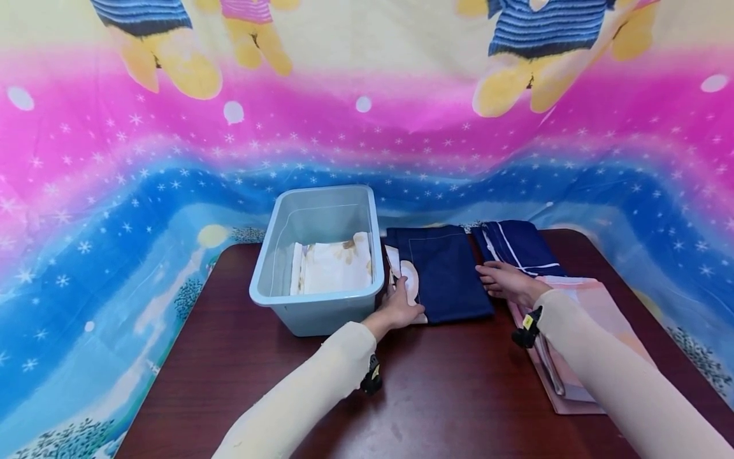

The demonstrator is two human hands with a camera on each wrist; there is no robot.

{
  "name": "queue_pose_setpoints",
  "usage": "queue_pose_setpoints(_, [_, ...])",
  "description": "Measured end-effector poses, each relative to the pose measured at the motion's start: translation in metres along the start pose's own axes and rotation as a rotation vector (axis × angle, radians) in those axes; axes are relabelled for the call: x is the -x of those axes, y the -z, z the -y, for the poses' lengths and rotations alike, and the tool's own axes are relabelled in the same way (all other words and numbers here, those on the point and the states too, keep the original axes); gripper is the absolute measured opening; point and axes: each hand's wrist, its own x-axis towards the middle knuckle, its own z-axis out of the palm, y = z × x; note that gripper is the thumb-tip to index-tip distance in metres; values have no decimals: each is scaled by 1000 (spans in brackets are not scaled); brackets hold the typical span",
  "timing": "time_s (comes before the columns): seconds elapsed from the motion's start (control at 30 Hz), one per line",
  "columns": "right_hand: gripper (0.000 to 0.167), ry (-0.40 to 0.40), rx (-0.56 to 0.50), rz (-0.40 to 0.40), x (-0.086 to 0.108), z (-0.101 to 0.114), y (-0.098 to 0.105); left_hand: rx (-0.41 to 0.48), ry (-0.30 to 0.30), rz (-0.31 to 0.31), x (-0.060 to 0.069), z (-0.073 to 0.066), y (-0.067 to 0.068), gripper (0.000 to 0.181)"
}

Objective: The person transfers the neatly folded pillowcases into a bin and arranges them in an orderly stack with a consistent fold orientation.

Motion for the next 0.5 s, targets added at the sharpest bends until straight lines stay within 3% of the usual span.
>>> queue_pose_setpoints(0.27, [68, 46, 112, 23, -1, -3, -3, 10, 14, 14, 3, -4, 1, 79])
queue_pose_setpoints(0.5, [67, 47, 144, 30, 2, -1, -2, 95, 36, -87, -1, -1, -1, 76])
